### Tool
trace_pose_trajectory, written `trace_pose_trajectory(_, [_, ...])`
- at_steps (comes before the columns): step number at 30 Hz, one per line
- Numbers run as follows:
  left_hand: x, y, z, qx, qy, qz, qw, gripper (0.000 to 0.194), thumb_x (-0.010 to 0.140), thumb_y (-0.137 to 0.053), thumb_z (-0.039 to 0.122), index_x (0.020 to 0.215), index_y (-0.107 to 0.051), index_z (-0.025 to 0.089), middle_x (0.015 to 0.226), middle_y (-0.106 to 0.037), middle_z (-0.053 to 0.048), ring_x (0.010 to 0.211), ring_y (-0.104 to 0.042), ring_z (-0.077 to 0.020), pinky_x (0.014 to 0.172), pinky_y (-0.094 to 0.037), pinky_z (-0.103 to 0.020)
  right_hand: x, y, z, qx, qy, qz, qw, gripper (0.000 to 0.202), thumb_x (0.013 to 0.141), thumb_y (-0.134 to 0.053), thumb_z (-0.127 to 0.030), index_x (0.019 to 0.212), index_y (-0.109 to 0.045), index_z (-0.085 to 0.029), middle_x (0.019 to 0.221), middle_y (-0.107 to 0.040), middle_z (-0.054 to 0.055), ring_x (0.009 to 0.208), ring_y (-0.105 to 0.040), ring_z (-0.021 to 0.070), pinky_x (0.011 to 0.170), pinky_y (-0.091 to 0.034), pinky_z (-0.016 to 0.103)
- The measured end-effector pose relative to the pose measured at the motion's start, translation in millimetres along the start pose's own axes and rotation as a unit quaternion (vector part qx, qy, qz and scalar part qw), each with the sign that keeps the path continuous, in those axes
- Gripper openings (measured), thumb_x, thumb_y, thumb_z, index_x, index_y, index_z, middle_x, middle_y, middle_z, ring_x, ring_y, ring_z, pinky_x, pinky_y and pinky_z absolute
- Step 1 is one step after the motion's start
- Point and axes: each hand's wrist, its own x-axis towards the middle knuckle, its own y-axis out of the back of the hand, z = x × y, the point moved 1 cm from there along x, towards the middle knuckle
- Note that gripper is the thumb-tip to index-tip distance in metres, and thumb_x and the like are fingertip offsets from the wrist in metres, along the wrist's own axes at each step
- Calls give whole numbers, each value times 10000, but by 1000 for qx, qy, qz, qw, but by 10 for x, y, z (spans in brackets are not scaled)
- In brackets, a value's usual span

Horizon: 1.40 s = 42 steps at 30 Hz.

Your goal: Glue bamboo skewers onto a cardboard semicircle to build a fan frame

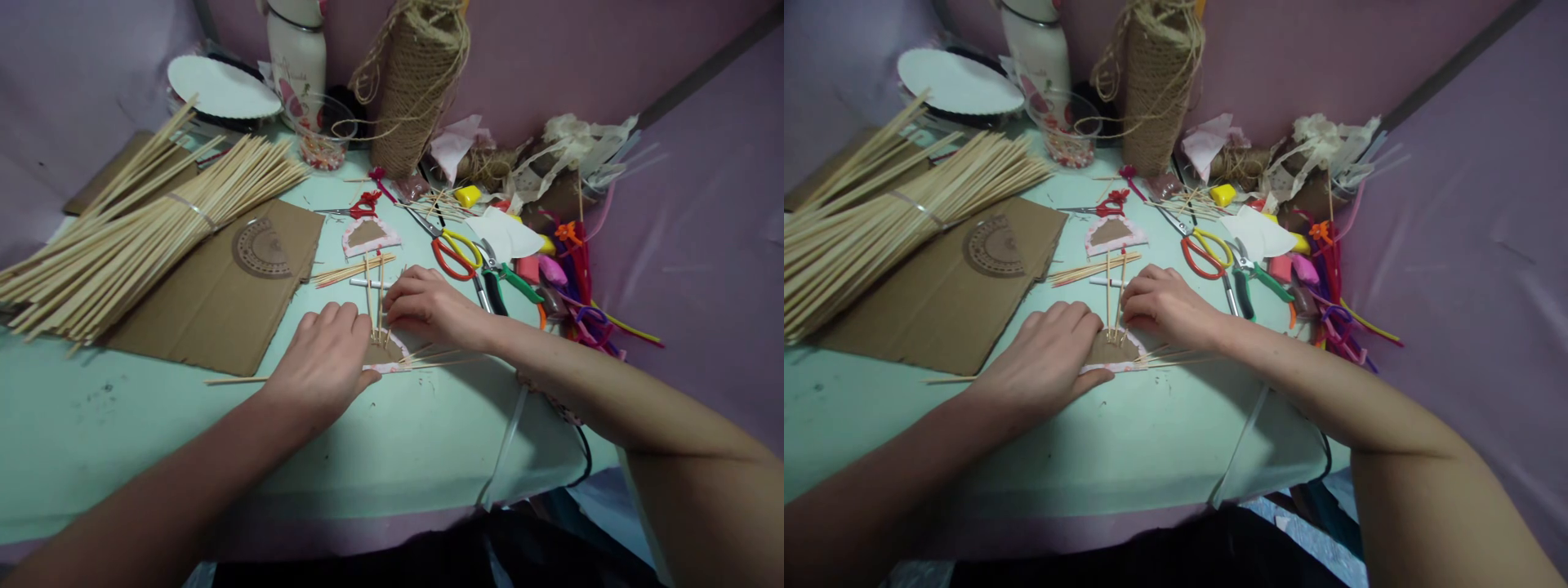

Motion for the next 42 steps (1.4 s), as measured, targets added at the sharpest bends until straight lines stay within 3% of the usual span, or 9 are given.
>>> trace_pose_trajectory(31, [3, 19, 7, -5, -1, 7, 1000, 299, 832, -656, 412, 949, -534, 165, 1018, -561, -106, 982, -499, -286, 801, -395, -395, 115, 17, -69, -28, -33, -38, 998, 176, 886, -595, -191, 761, -715, -222, 849, -642, 41, 797, -461, 191, 739, -334, 352])
trace_pose_trajectory(37, [-4, 13, 8, -8, -3, 0, 1000, 315, 850, -632, 416, 985, -538, 147, 1046, -558, -120, 1004, -500, -305, 822, -398, -415, -32, 159, -138, -11, -56, 10, 998, 134, 907, -588, -212, 980, -698, -188, 937, -636, 76, 895, -531, 214, 788, -382, 357])
trace_pose_trajectory(42, [-20, 19, 23, -15, 0, 11, 1000, 322, 852, -630, 403, 1017, -539, 142, 1046, -567, -123, 1008, -501, -300, 826, -393, -405, -191, 131, -185, 0, -91, 18, 996, 132, 912, -564, -187, 973, -682, -193, 949, -643, 79, 909, -562, 210, 800, -406, 353])
